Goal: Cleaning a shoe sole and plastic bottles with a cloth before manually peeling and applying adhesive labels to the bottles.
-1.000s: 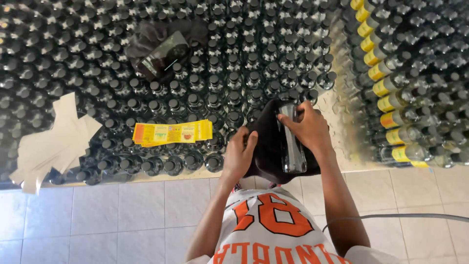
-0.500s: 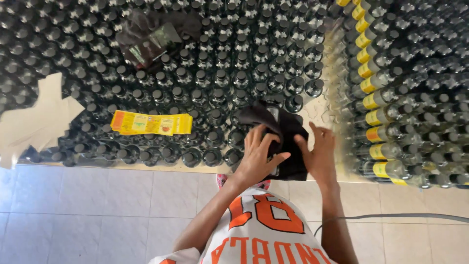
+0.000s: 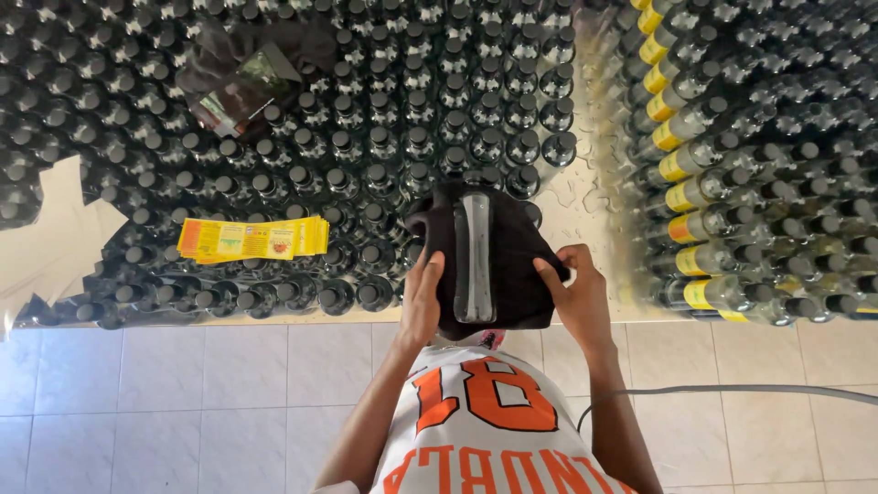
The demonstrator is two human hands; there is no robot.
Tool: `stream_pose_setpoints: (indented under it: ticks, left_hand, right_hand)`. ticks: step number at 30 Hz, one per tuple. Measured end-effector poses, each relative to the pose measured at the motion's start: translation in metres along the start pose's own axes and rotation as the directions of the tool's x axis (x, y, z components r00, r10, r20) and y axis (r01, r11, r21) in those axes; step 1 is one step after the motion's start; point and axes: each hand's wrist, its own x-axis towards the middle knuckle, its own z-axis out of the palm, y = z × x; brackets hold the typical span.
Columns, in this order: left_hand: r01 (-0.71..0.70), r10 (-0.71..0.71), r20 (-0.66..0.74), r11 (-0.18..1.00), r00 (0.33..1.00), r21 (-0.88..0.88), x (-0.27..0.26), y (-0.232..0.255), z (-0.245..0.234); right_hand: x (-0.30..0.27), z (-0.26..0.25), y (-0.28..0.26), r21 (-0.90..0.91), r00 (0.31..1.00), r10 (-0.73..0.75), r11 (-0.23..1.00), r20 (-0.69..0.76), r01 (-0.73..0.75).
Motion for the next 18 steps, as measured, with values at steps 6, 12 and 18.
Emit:
stream_pose_setpoints:
  ticks: [6,12,18]
  left_hand:
    - [0.297,-0.302,-0.166,0.953,0.939,-0.055,-0.011,0.006,-0.013]
    - [0.297,-0.298,-0.162,0.954,0.941,-0.030,-0.014,-0.024,-0.037]
    - [0.048,0.008,-0.141,0.920,0.990,0.390,-0.009,-0.001,-0.034]
  right_hand:
    - [-0.014,-0.042,-0.022,-0.193,0.983,0.049,0.981,0.179,-0.013]
    - [-0.013,-0.073,0.048,-0.077,0.943,0.072,0.996,0.324,-0.050]
    - [-0.009,-0.032,0.067,0.615,0.998,-0.052,0.786,-0.044,0.068]
